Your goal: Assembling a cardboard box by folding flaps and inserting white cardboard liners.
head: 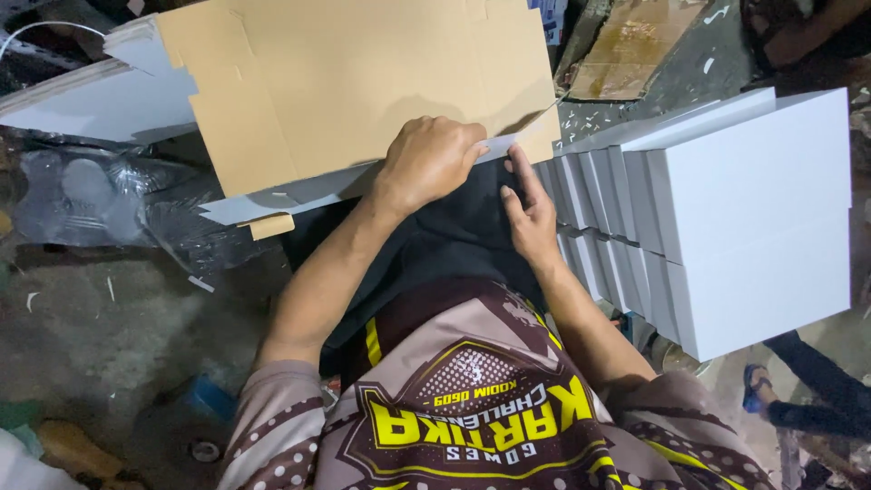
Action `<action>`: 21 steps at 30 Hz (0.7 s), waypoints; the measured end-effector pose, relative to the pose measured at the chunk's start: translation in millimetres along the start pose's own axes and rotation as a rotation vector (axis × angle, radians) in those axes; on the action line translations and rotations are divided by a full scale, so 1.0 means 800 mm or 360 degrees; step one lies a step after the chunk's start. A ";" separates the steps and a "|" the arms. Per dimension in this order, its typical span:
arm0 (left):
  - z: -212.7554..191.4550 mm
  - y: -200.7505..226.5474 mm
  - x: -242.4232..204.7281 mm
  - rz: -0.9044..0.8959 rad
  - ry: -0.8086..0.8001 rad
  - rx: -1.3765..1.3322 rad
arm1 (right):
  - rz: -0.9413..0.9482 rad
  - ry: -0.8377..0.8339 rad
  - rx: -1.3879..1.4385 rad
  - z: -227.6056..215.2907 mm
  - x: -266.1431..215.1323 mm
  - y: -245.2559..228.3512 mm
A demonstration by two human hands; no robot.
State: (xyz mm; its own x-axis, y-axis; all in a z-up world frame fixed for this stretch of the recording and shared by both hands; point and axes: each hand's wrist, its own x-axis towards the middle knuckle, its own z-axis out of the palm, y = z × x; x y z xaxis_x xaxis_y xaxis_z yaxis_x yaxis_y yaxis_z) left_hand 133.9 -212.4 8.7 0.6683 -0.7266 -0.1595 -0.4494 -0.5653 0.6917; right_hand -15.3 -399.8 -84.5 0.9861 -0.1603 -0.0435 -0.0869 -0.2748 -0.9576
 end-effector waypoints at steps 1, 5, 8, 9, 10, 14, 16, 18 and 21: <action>0.000 0.000 -0.001 -0.0003 0.0017 0.0023 | 0.0003 0.0005 0.0002 -0.001 0.000 -0.001; 0.000 0.006 -0.004 0.0029 0.0019 0.0071 | 0.0032 0.0052 0.0009 0.004 -0.005 0.006; 0.002 0.008 -0.004 0.0078 0.0055 0.0067 | 0.0093 0.0003 0.0038 0.000 0.002 0.050; 0.004 0.010 -0.005 0.0075 0.0052 0.0065 | 0.0096 0.0002 0.0039 -0.002 0.000 0.047; 0.003 0.012 -0.005 0.0045 0.0062 0.0049 | 0.0122 0.0017 0.0044 -0.002 0.000 0.044; 0.005 0.011 -0.003 0.0049 0.0058 0.0072 | 0.0174 0.0062 0.0012 0.001 0.002 0.051; 0.007 0.012 -0.003 0.0020 0.0055 0.0081 | 0.0179 0.0066 0.0000 -0.006 0.008 0.033; 0.007 0.013 -0.004 -0.0013 0.0055 0.0094 | 0.0180 0.0066 -0.0006 -0.010 0.010 0.028; 0.008 0.011 -0.005 0.0024 0.0081 0.0075 | 0.0102 0.0251 -0.0178 -0.009 0.015 0.024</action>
State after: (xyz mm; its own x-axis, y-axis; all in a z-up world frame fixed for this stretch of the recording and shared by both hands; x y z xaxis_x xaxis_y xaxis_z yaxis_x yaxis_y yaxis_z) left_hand 123.5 -217.0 10.9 0.6902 -0.7148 -0.1125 -0.4862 -0.5733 0.6595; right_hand -6.3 -414.0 -101.3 0.9444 -0.3251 -0.0497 -0.1727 -0.3618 -0.9161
